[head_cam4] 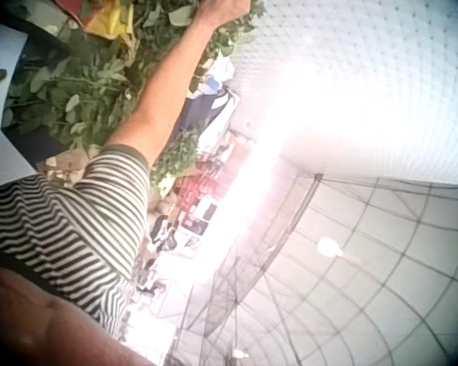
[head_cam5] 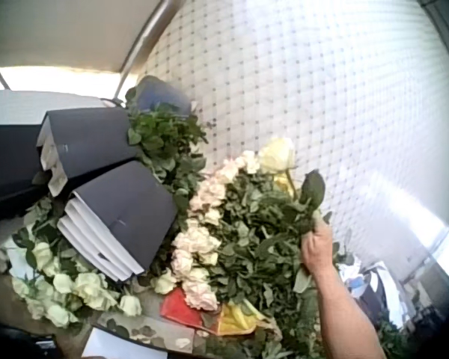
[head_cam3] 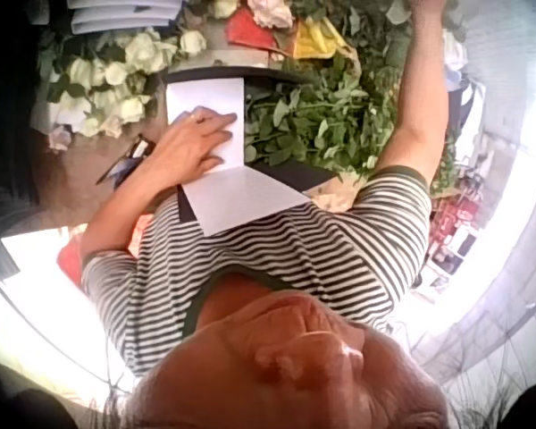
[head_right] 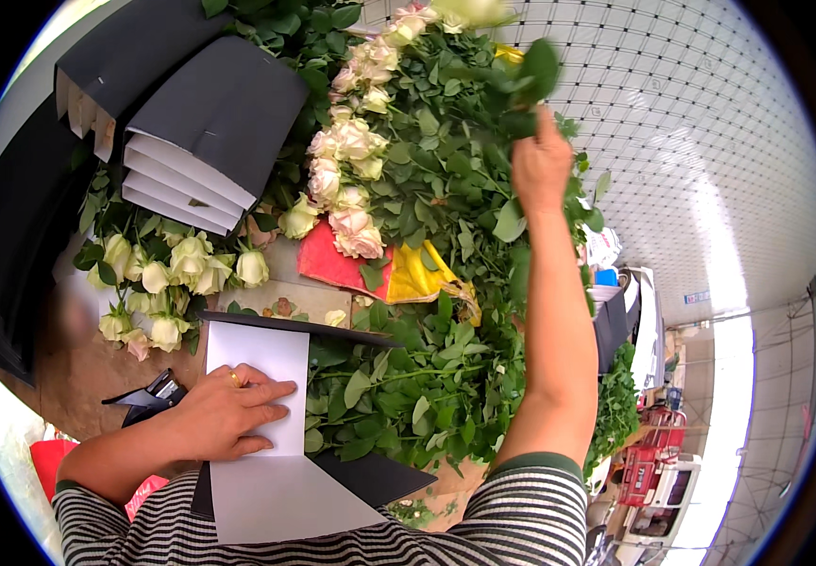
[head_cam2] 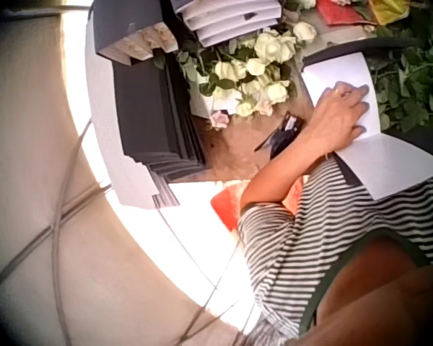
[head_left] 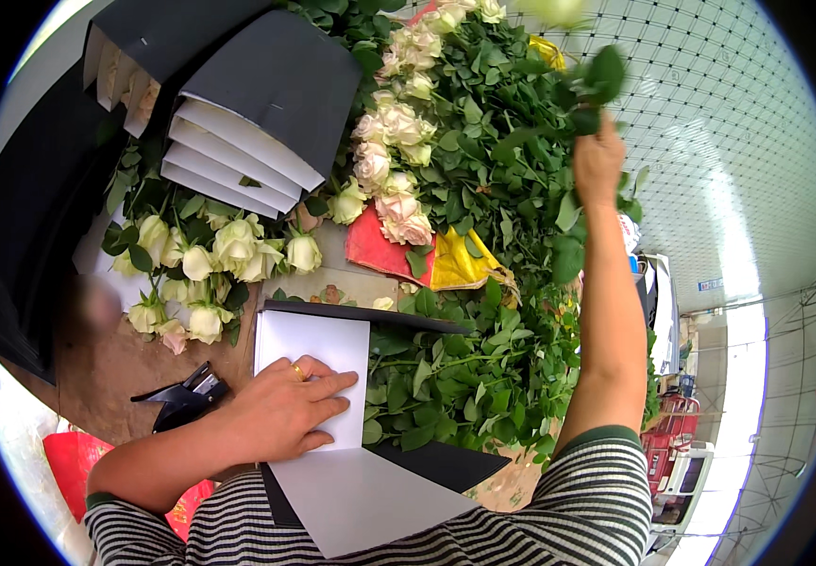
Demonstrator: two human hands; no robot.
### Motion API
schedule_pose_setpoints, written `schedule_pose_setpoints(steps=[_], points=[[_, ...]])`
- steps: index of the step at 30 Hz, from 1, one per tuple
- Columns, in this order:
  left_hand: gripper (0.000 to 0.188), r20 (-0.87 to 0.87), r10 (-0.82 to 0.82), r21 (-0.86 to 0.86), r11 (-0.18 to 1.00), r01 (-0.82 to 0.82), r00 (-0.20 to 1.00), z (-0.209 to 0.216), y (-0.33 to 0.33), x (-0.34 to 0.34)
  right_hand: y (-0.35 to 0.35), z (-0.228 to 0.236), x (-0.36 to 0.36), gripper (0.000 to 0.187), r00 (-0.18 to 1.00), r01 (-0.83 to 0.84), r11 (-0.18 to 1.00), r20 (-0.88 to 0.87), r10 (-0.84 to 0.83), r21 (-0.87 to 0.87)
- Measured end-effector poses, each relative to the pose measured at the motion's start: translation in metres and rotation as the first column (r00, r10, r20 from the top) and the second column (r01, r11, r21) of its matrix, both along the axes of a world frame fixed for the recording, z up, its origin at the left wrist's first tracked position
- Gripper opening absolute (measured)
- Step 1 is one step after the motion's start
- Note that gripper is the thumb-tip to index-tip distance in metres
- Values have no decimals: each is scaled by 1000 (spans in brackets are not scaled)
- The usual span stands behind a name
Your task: The person assembles a floral arrangement by placing white roses and green leaves into a black box lined with white paper. They use a stapler to secure the paper and adjust the flowers and leaves inside the box.
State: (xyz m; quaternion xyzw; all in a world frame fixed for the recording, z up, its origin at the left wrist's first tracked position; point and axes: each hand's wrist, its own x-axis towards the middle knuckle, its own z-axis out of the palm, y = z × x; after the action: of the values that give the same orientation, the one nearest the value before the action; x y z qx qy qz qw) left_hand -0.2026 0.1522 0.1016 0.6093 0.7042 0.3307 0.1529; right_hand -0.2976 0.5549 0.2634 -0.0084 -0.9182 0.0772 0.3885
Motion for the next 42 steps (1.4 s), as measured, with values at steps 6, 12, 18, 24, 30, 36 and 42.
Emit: schedule_pose_setpoints(steps=[6, 12, 18, 24, 30, 36, 42], points=[[38, 44, 21, 59, 998, -24, 999, -3, -5, -1, -92, 64, 79, 23, 940, -269, 963, 221, 260, 10], [36, 557, -52, 200, 977, -74, 829, -9, -14, -13, -153, 16, 179, 15, 580, -323, 832, 601, 550, -450], [28, 577, -73, 108, 994, 13, 813, -10, -12, -36, -165, -50, 199, 16, 262, -379, 842, 828, 496, -385], [36, 504, -30, -79, 994, 80, 863, 4, -13, -13, -159, -101, 219, 14, 202, -282, 839, 826, 527, -466], [24, 178, -25, 83, 996, 10, 984, -7, -19, 10, -154, -109, 226, 18, 176, -237, 829, 817, 549, -506], [23, 198, -22, 44, 999, 14, 980, 8, -16, 3, -91, -5, 81, 27, 770, -175, 813, 437, 464, -555], [23, 224, -61, 50, 997, 51, 973, 6, -13, 2, 94, -148, -52, 48, 896, 237, 942, 321, -307, 238]])
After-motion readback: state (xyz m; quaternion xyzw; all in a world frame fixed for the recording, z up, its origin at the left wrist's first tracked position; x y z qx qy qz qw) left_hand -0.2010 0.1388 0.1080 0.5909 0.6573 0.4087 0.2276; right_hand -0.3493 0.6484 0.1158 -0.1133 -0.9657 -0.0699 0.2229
